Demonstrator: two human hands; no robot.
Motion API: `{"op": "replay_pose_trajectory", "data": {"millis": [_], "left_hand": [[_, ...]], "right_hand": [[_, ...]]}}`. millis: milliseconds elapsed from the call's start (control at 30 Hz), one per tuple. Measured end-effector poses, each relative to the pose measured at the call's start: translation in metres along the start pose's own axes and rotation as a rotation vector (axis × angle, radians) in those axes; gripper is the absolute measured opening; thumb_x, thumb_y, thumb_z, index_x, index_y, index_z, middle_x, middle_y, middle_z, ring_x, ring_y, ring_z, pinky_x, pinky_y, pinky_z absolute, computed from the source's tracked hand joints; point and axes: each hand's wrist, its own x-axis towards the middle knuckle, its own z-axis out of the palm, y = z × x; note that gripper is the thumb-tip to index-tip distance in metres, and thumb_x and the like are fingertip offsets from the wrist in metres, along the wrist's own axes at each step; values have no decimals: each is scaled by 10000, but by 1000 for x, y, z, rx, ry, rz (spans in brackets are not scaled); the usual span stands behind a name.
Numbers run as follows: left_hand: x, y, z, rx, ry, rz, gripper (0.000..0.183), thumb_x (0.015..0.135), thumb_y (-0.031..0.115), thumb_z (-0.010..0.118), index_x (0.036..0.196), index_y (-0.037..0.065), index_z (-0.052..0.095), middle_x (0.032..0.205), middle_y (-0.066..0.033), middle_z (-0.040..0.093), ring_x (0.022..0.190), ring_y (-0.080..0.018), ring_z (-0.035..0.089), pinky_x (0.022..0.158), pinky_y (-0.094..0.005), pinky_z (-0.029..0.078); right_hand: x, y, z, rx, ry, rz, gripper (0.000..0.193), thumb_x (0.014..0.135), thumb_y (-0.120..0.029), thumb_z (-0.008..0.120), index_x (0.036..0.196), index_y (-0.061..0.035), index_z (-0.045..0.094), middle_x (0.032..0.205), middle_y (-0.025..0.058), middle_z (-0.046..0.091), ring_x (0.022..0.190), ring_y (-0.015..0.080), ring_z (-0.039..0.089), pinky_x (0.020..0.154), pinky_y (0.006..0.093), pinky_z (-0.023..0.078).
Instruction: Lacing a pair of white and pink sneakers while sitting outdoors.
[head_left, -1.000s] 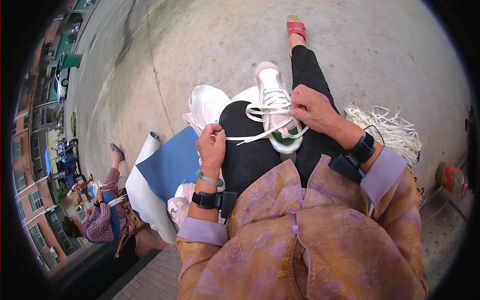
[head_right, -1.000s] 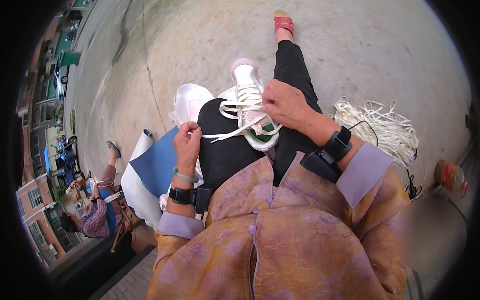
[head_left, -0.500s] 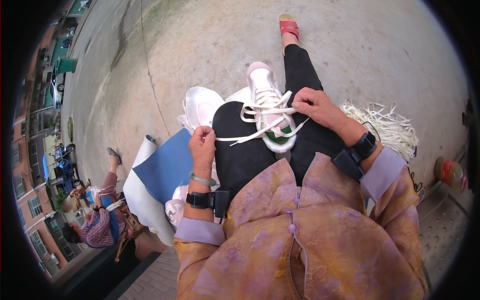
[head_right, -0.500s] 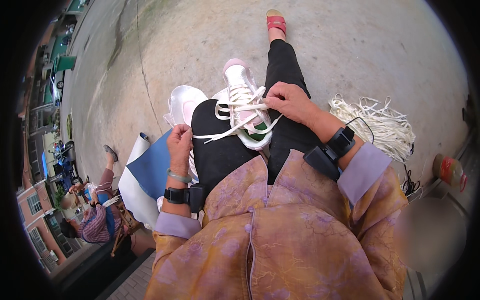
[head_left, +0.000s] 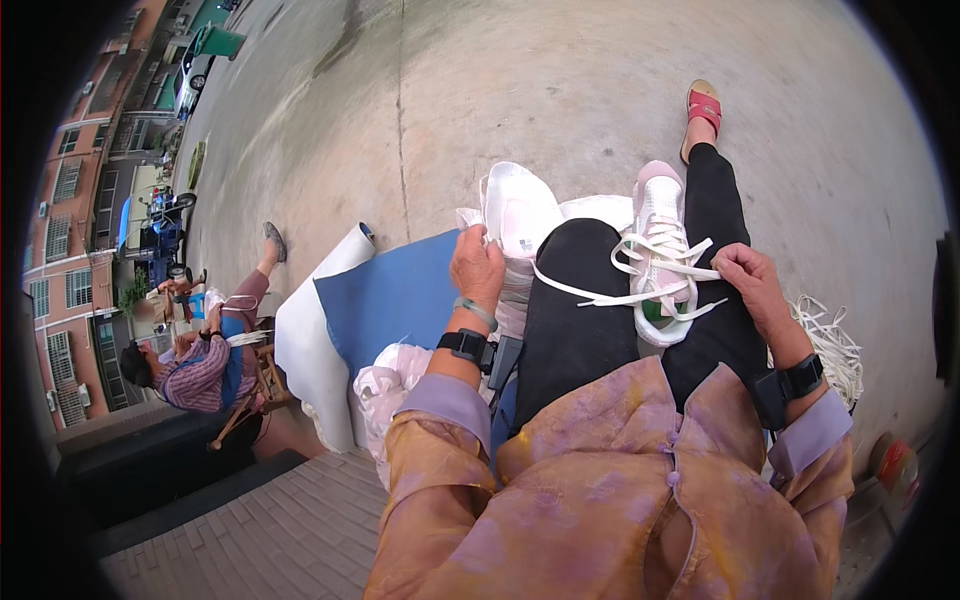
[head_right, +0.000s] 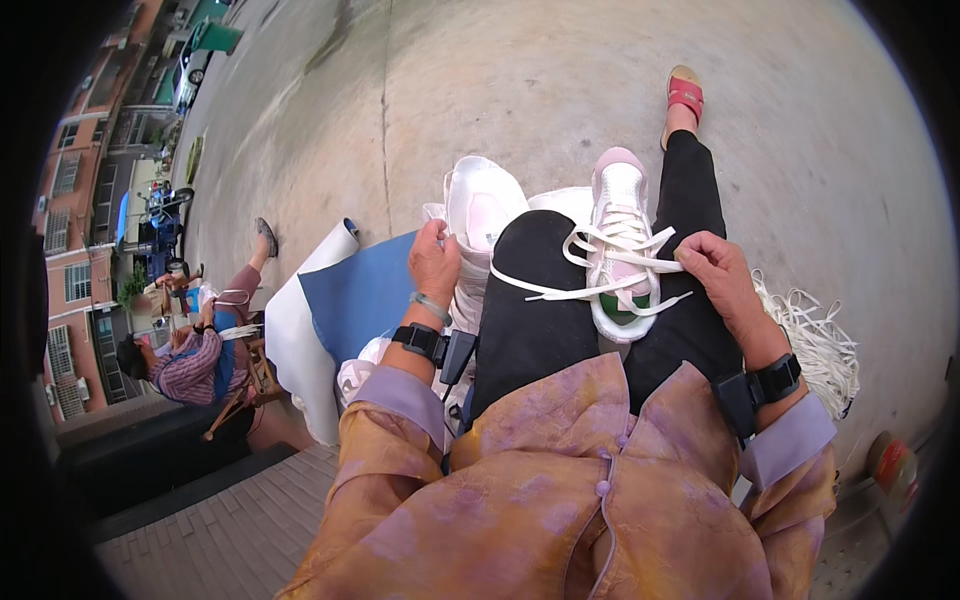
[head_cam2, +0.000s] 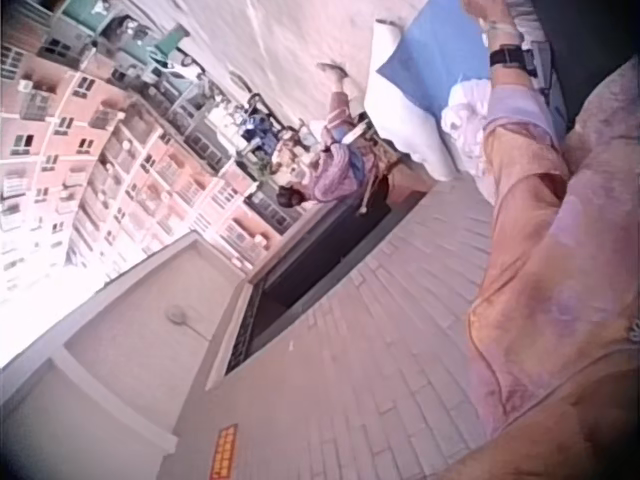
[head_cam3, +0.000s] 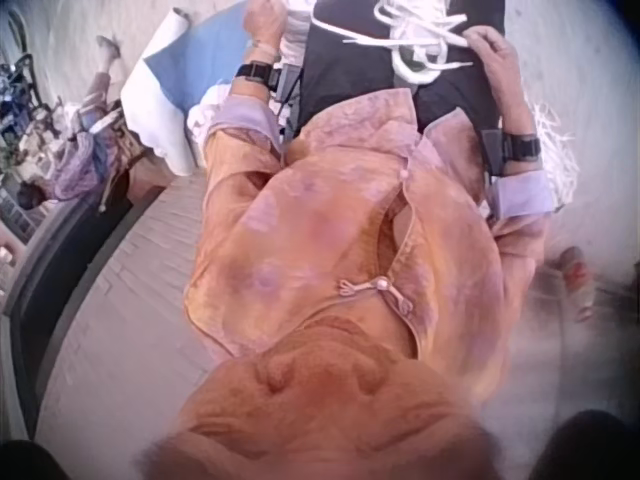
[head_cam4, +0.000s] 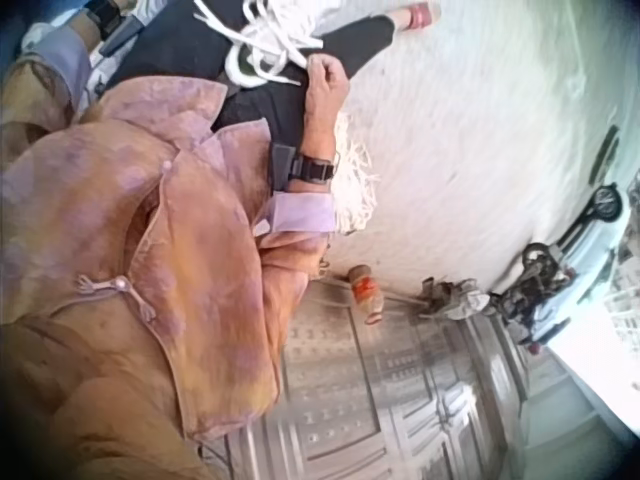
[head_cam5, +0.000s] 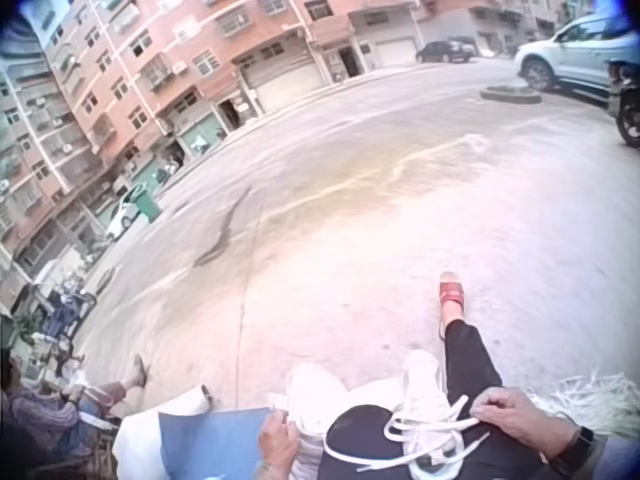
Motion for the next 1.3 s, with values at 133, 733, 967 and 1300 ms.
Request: {"op": "replay_pose_trajectory", "data": {"millis": [133, 733, 967, 1300], "left_hand": [[29, 0, 11, 144, -16, 108, 301, 730, 96, 583, 1029, 63, 583, 1051, -135, 552, 994, -312, 499, 836, -411, 411], [19, -47, -35, -166, 200, -187, 207, 757, 202, 645, 779, 0, 603, 957, -134, 583, 864, -276, 542, 755, -370, 411], [-20, 54, -164, -182, 424, 98, 151, 761, 30, 632, 681, -10, 510, 586, -101, 468, 487, -219, 400, 459, -323, 340], [-60, 181, -180, -146, 231, 549, 167, 623, 26, 618, 634, 53, 454, 601, -103, 440, 538, -264, 490, 464, -383, 384]], "right_hand": [[2, -2, 4, -31, 20, 20, 133, 873, -157, 582, 838, -29, 595, 750, -52, 529, 706, 32, 452, 652, 182, 368], [-1, -10, 8, -89, 42, 7, 189, 900, -200, 540, 816, -35, 578, 754, -33, 528, 720, 62, 444, 691, 211, 369], [-13, -28, 8, -56, 101, -22, 137, 881, -154, 563, 829, -30, 589, 771, -24, 532, 719, 56, 455, 666, 221, 383], [-68, -115, 147, -444, -271, -802, 323, 702, -140, 677, 982, -28, 562, 832, 121, 585, 747, 295, 567, 656, 353, 449]]}}
